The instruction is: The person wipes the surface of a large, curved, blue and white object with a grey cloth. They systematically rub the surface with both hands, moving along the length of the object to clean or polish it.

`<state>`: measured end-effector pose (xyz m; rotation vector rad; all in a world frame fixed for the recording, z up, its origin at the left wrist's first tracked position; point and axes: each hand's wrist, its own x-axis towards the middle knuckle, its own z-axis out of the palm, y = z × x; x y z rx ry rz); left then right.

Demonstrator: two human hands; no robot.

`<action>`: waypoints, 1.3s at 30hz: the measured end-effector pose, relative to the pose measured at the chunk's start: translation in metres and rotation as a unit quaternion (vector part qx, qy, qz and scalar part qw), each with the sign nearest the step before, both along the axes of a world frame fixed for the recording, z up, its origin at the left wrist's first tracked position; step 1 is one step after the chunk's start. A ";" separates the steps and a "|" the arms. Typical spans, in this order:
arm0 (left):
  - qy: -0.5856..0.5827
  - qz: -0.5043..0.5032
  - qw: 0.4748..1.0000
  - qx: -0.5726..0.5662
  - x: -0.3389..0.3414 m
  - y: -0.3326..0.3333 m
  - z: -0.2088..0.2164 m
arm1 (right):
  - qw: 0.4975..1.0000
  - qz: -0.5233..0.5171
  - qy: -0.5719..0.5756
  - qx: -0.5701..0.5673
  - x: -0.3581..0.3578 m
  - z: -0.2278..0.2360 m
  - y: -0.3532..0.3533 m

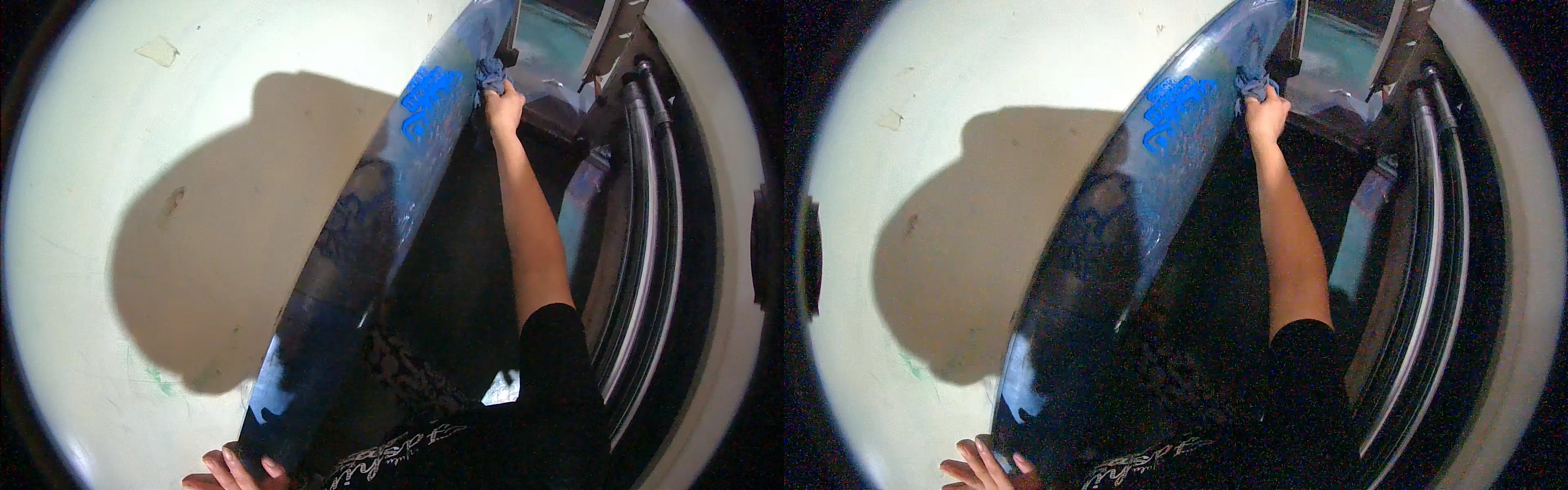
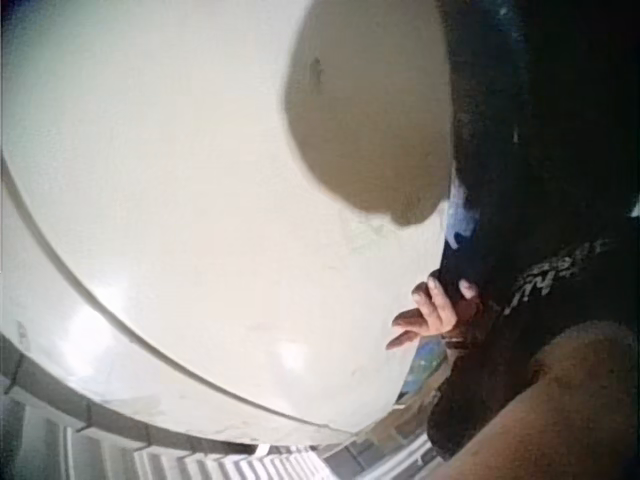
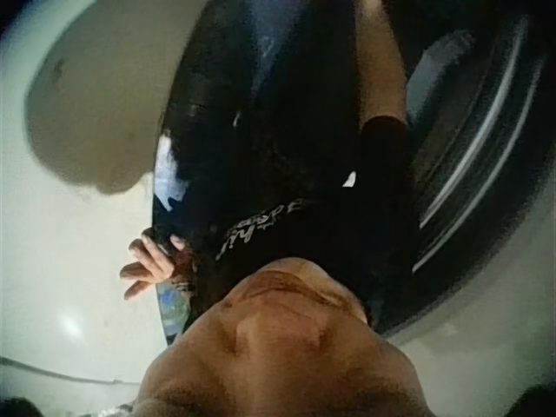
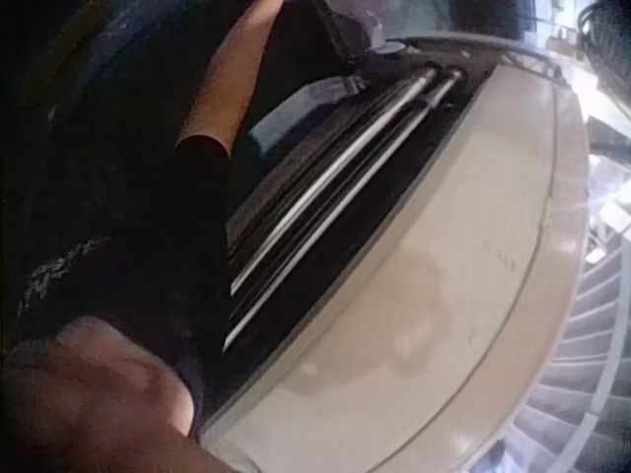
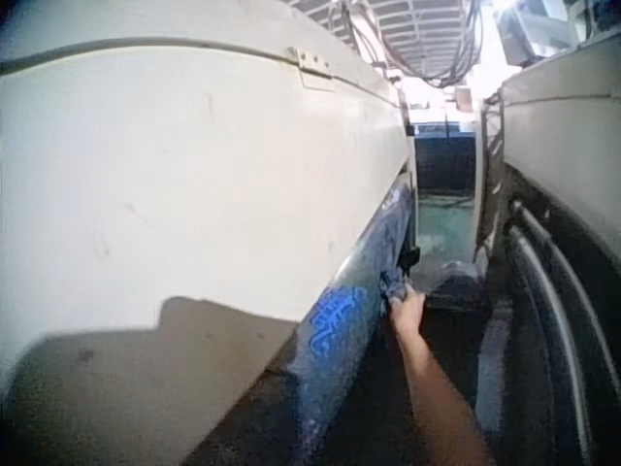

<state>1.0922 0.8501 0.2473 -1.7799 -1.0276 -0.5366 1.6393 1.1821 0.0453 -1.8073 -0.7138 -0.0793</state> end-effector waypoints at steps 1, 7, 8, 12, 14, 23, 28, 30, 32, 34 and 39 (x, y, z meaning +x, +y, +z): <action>0.002 0.007 1.000 -0.005 0.002 -0.001 0.001 | 0.999 -0.017 -0.023 -0.017 -0.006 0.007 -0.004; 0.022 0.027 0.999 -0.038 0.006 0.007 0.011 | 0.990 0.062 -0.098 0.086 -0.047 0.042 -0.054; 0.029 0.031 0.999 -0.028 0.004 0.006 0.010 | 0.982 0.112 -0.108 0.108 -0.087 0.065 -0.077; 0.025 0.058 0.998 -0.029 0.008 0.003 0.009 | 0.916 0.308 -0.237 0.099 -0.183 0.104 -0.150; 0.035 0.060 0.997 -0.023 0.008 -0.001 0.008 | 0.868 0.356 -0.328 0.112 -0.187 0.108 -0.161; 0.022 0.065 0.996 -0.058 0.002 -0.005 0.008 | 0.941 0.185 -0.282 0.044 -0.060 0.075 -0.061; 0.062 -0.002 0.997 -0.045 -0.001 0.007 0.015 | 0.996 0.070 -0.052 -0.033 -0.001 0.062 -0.023; 0.045 0.009 0.998 -0.051 0.001 0.005 0.013 | 0.989 0.133 -0.046 0.052 -0.045 0.084 -0.044; 0.038 0.027 0.997 -0.069 -0.003 -0.002 0.012 | 0.959 0.209 -0.151 0.114 -0.115 0.111 -0.088; 0.036 0.043 0.995 -0.078 -0.008 -0.010 0.013 | 0.931 0.299 -0.191 0.088 -0.188 0.119 -0.135; 0.121 0.065 0.989 -0.054 -0.015 -0.010 0.021 | 0.909 0.287 -0.299 0.040 -0.173 0.124 -0.129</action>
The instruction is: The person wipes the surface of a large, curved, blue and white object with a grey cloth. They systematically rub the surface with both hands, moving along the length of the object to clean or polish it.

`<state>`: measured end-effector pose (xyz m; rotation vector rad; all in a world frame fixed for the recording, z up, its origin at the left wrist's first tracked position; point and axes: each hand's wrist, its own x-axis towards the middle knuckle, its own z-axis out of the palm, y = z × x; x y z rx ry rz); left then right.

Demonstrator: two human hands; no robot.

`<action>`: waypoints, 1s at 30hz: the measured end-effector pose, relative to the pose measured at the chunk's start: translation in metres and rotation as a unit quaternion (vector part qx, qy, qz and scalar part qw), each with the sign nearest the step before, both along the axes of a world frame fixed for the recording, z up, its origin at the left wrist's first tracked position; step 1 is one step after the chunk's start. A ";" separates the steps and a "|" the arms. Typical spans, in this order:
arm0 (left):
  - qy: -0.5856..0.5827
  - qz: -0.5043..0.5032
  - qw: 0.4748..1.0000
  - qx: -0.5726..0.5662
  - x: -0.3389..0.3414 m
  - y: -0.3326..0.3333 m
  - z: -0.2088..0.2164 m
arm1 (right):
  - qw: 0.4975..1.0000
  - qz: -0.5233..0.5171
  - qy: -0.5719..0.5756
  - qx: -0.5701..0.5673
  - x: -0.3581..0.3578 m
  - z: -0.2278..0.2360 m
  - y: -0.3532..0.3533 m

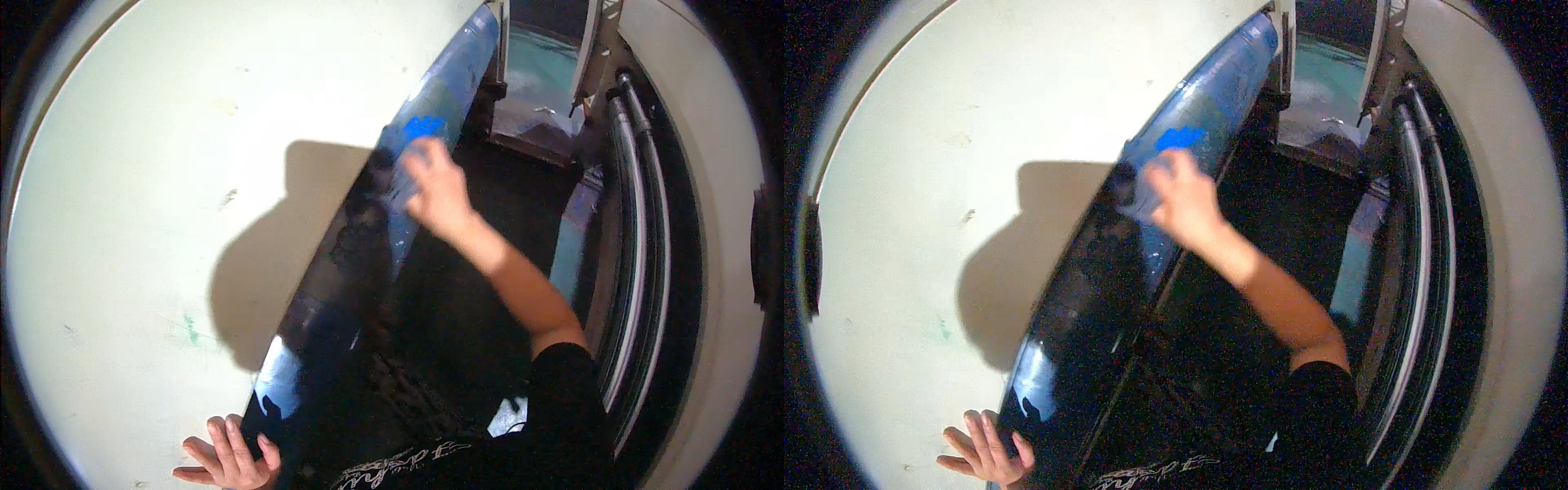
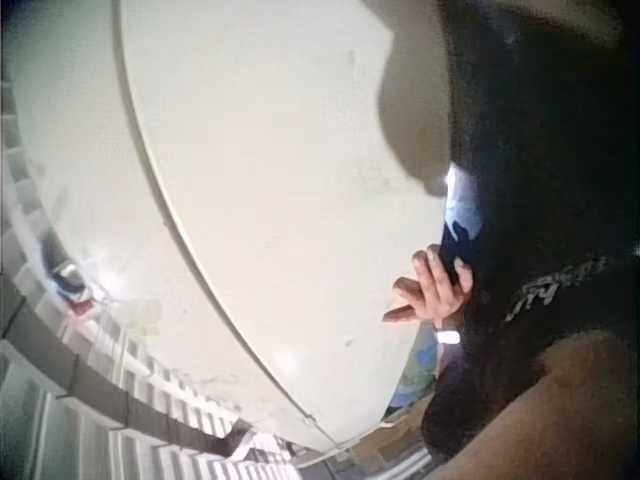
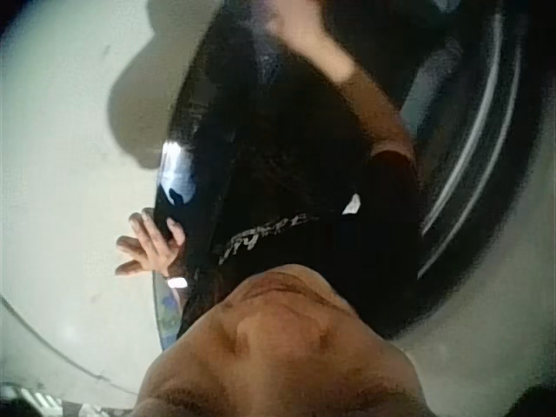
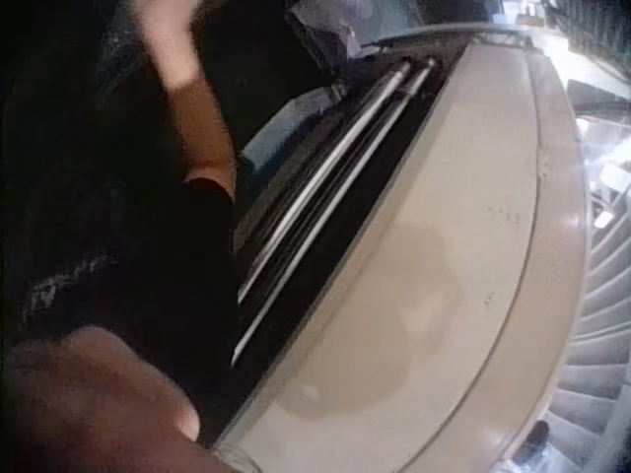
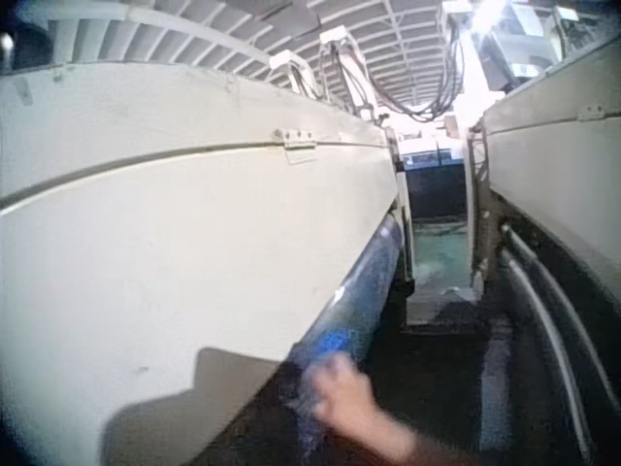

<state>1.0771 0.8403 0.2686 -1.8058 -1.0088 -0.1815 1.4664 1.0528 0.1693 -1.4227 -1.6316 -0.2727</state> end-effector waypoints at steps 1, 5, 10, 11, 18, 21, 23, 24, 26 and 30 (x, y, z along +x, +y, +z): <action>-0.029 0.007 1.000 -0.007 0.005 -0.002 -0.002 | 0.997 -0.067 0.029 -0.008 0.029 -0.009 0.026; -0.084 -0.016 0.996 -0.010 0.012 0.009 -0.013 | 0.919 -0.302 0.217 -0.130 0.157 -0.036 0.102; -0.079 -0.033 0.996 0.007 0.006 0.010 -0.014 | 0.939 -0.018 0.344 -0.019 0.109 -0.062 0.071; -0.081 -0.032 0.996 0.014 0.003 0.008 -0.015 | 0.959 -0.019 0.282 0.001 0.073 -0.066 0.049; -0.084 -0.032 0.996 0.016 0.002 0.003 -0.010 | 0.971 -0.178 0.161 0.011 0.071 -0.029 0.079; -0.095 -0.060 0.994 0.017 0.006 0.014 -0.013 | 0.911 -0.322 0.255 -0.037 0.140 -0.017 0.126; -0.094 -0.063 0.993 0.014 0.010 0.019 -0.013 | 0.936 -0.209 0.282 -0.024 0.141 -0.031 0.119; -0.093 -0.054 0.994 0.009 0.011 0.017 -0.013 | 0.945 -0.143 0.293 -0.025 0.127 -0.041 0.111; -0.095 -0.032 0.995 0.007 0.009 0.011 -0.013 | 0.963 -0.075 0.252 0.058 0.042 -0.047 0.058; -0.084 -0.017 0.996 0.005 0.005 0.002 -0.008 | 0.985 -0.004 0.174 0.004 -0.013 -0.027 0.007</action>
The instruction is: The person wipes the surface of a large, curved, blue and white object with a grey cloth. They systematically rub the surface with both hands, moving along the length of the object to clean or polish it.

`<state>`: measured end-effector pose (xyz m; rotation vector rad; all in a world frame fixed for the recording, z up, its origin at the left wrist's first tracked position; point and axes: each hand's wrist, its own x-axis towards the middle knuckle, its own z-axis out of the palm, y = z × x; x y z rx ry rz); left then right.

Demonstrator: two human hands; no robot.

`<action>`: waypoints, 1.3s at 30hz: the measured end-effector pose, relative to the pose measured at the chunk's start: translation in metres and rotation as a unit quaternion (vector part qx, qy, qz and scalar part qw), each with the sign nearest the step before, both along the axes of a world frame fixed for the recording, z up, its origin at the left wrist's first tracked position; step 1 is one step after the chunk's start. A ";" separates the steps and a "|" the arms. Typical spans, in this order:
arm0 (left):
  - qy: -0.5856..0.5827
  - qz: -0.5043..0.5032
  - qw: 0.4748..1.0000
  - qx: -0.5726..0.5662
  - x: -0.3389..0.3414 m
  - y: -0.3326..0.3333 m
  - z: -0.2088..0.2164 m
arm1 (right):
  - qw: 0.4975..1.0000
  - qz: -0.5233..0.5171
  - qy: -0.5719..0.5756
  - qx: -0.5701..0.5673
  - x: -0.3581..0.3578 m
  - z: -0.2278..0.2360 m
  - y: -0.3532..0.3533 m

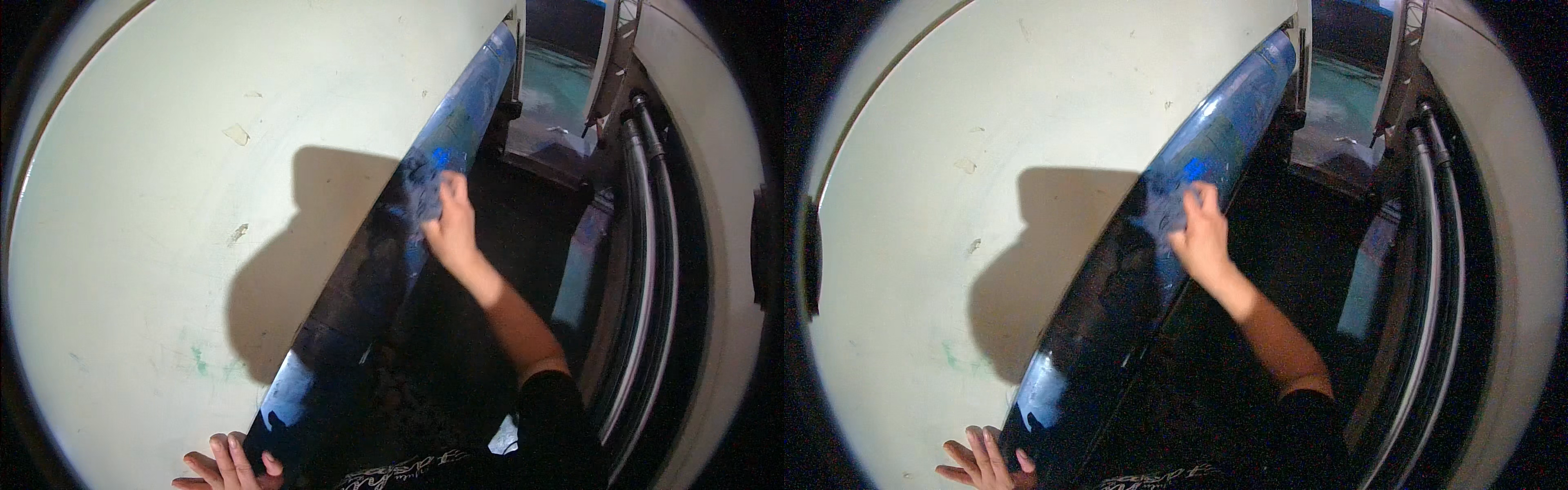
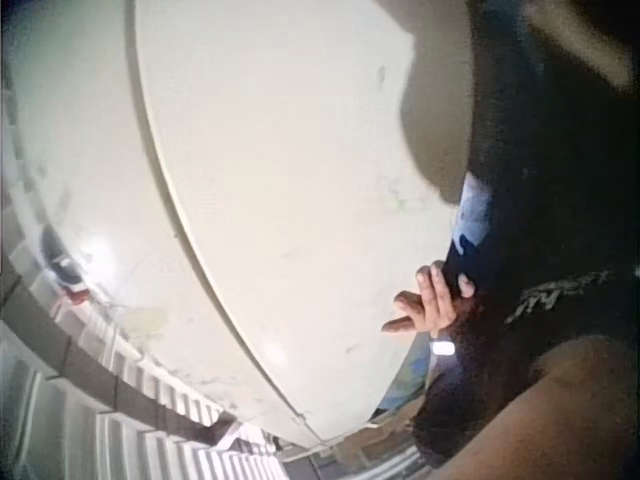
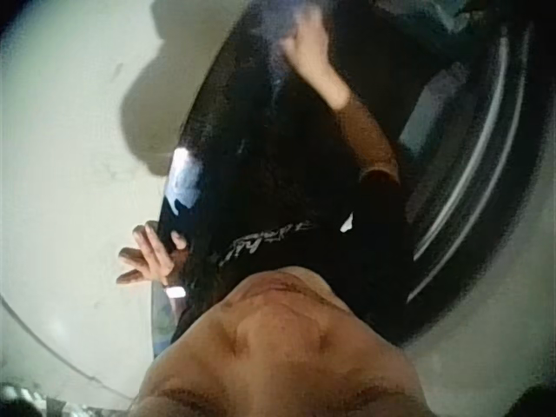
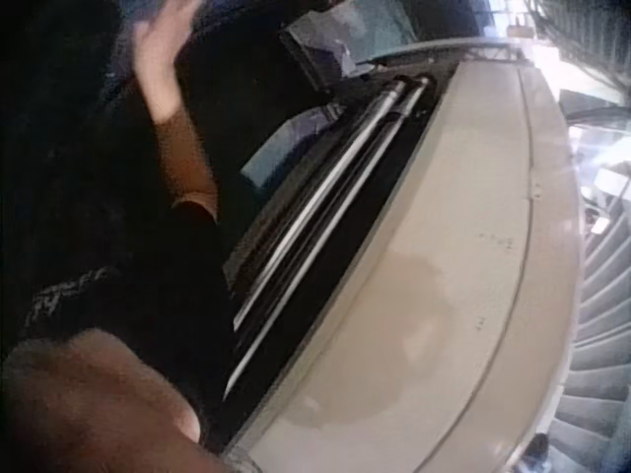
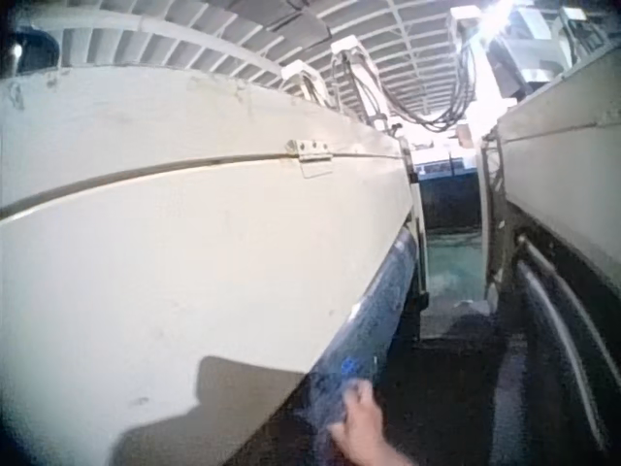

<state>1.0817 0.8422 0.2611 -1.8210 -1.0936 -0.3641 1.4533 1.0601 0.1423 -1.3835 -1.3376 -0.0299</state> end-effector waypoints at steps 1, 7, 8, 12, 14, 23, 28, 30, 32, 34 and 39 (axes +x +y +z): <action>0.004 0.000 1.000 0.001 0.000 0.000 0.001 | 0.998 -0.049 -0.027 0.003 0.012 0.007 0.009; 0.009 -0.024 1.000 0.000 0.007 0.010 -0.001 | 0.957 -0.265 0.070 -0.096 0.127 0.009 0.088; 0.011 -0.022 1.000 -0.005 0.006 0.009 -0.001 | 0.961 -0.253 0.078 -0.083 0.120 0.002 0.085; 0.006 0.001 1.000 -0.003 0.001 0.001 -0.003 | 0.998 -0.064 -0.021 -0.006 0.008 -0.005 0.002; -0.001 0.003 1.000 -0.005 -0.001 -0.004 -0.002 | 0.998 -0.040 -0.033 -0.025 -0.005 0.009 -0.011; -0.004 -0.023 1.000 -0.013 0.007 0.008 0.001 | 0.947 -0.274 0.118 -0.118 0.128 0.035 0.096; 0.008 -0.011 1.000 -0.019 0.000 0.001 0.001 | 0.999 -0.039 0.005 -0.009 -0.010 0.005 0.003; 0.015 -0.009 1.000 -0.006 0.001 0.000 0.004 | 0.999 0.027 0.010 0.021 -0.025 0.006 -0.021; 0.084 0.036 0.996 -0.012 -0.016 -0.005 0.000 | 0.998 -0.034 -0.044 0.043 -0.003 0.000 -0.004; 0.068 0.039 0.997 -0.011 -0.014 -0.005 0.001 | 0.995 -0.094 -0.020 0.015 0.033 0.003 0.024; 0.032 0.024 0.999 -0.019 -0.006 0.004 -0.007 | 0.986 -0.144 0.083 -0.015 0.020 -0.006 0.013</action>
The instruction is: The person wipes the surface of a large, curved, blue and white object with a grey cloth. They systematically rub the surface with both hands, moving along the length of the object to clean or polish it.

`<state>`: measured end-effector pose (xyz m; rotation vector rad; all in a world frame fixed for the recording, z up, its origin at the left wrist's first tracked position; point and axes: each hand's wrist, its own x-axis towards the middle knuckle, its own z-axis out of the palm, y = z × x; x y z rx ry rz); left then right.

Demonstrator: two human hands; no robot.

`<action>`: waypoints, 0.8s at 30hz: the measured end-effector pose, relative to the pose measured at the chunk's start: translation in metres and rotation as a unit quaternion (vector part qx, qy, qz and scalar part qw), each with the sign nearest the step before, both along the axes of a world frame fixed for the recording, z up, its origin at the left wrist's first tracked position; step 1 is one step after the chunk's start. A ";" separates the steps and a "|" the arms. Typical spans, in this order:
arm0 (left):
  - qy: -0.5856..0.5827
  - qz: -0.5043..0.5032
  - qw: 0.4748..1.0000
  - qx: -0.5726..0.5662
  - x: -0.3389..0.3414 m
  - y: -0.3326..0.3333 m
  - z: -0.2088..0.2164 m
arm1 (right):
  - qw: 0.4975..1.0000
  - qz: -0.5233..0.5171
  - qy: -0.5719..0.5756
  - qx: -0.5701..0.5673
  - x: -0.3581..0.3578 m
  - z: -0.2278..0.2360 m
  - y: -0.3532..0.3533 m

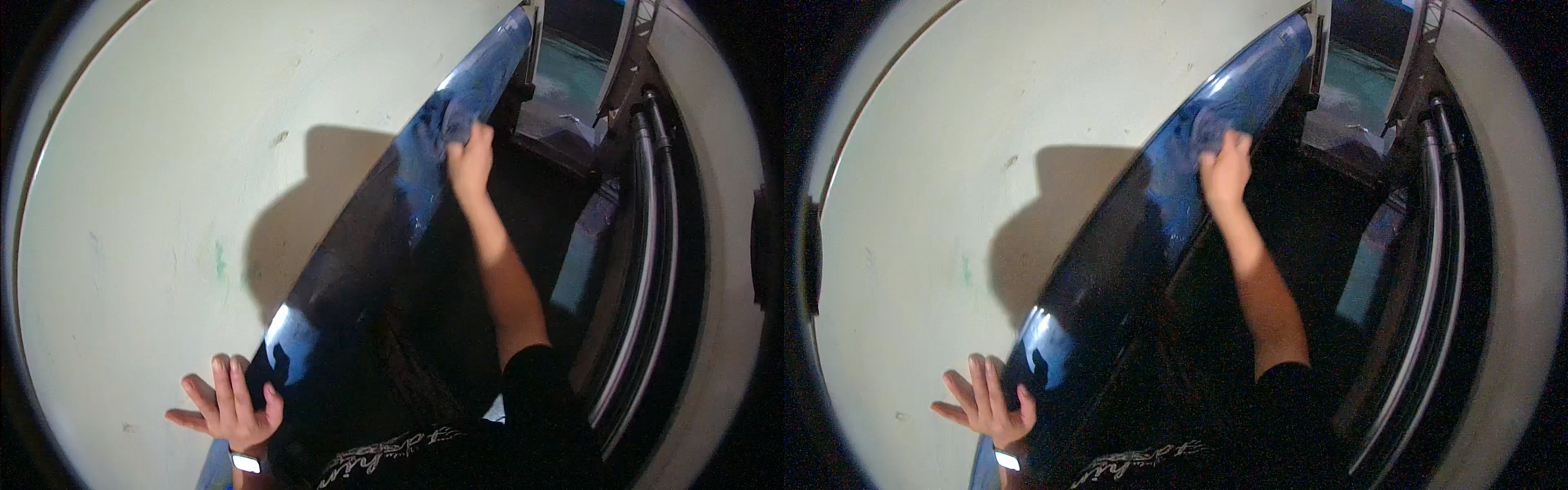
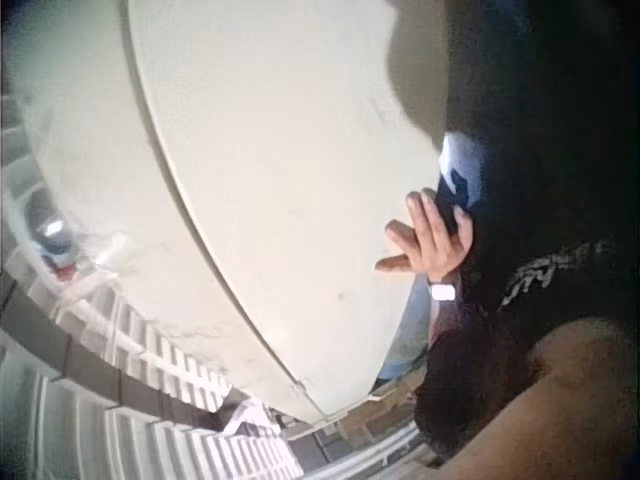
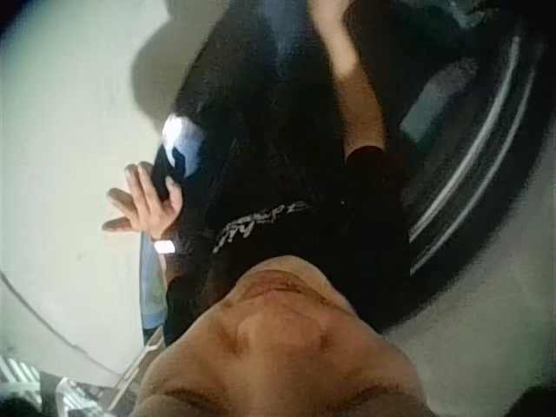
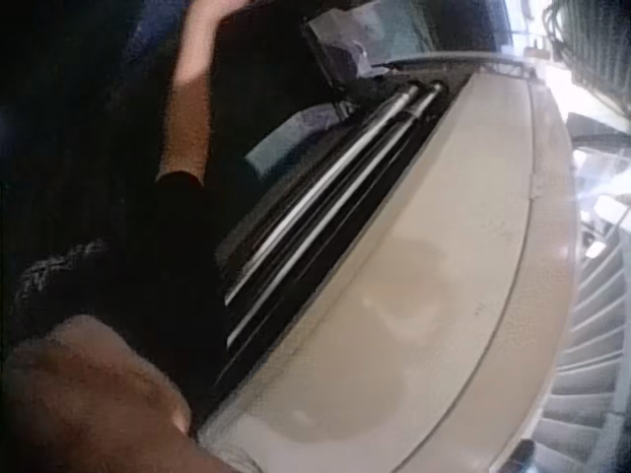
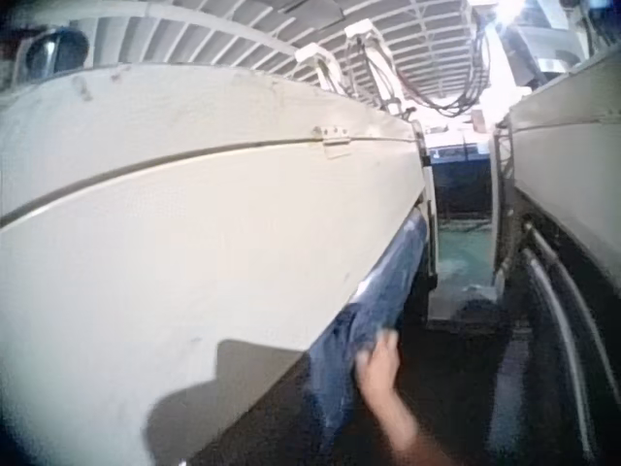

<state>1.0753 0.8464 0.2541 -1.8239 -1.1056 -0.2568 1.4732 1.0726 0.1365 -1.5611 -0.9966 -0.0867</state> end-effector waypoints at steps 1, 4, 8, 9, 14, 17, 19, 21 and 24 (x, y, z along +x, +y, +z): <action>-0.011 -0.002 1.000 0.000 0.000 0.000 0.000 | 0.997 0.068 0.041 0.001 -0.023 -0.012 -0.020; -0.023 0.009 1.000 -0.004 -0.001 -0.005 0.003 | 0.984 0.142 -0.053 0.092 -0.112 -0.034 -0.095; -0.037 0.006 0.999 -0.009 0.002 -0.003 0.002 | 0.966 0.256 -0.035 -0.017 -0.108 -0.044 -0.111; -0.032 0.010 0.999 -0.013 0.001 -0.004 0.004 | 0.977 0.190 -0.098 0.005 -0.092 -0.034 -0.094; -0.026 -0.008 1.000 0.004 0.007 0.005 0.004 | 1.000 -0.020 -0.001 0.019 -0.002 -0.012 -0.016; -0.013 0.008 1.000 0.001 0.003 -0.005 0.001 | 0.991 0.063 0.092 0.074 -0.053 -0.040 -0.042; -0.007 0.005 1.000 0.009 -0.003 -0.004 0.000 | 0.991 0.092 0.056 0.079 -0.110 -0.052 -0.085; -0.011 -0.021 0.999 0.030 -0.004 0.004 -0.009 | 0.991 0.123 -0.034 -0.036 -0.159 -0.093 -0.129; 0.001 -0.001 1.000 0.023 -0.002 0.000 -0.001 | 0.985 0.169 -0.027 0.022 -0.145 -0.098 -0.116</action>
